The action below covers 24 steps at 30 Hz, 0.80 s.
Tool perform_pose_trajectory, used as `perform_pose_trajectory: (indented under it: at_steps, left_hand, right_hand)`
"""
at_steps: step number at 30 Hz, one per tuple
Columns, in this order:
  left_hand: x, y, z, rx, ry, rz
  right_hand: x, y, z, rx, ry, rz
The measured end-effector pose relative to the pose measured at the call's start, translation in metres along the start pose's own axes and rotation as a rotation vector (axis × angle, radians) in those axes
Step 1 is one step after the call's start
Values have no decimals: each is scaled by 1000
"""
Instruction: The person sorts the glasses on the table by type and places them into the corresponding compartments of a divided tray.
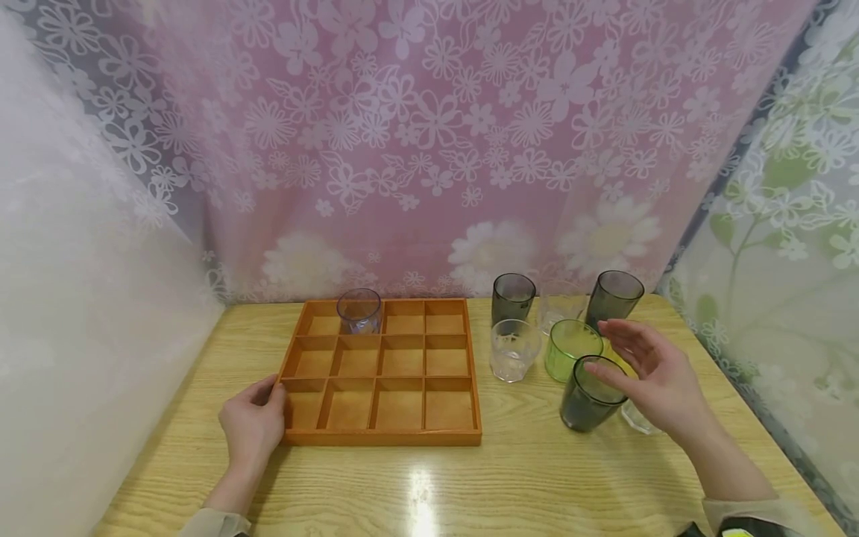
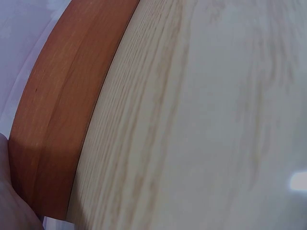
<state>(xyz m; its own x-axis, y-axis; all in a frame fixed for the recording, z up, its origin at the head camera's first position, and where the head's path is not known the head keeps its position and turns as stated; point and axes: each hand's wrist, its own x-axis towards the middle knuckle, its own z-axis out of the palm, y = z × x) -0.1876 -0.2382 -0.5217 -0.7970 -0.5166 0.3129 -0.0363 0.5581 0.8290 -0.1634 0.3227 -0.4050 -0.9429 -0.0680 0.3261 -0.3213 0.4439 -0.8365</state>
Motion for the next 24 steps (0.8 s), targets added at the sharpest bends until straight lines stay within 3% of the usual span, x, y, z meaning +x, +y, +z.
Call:
perform_pose_trajectory:
  at_steps: [24]
  left_hand:
    - [-1,2,-1,-11,-6,-8]
  right_hand:
    - [-25,32,13,92,-10,-14]
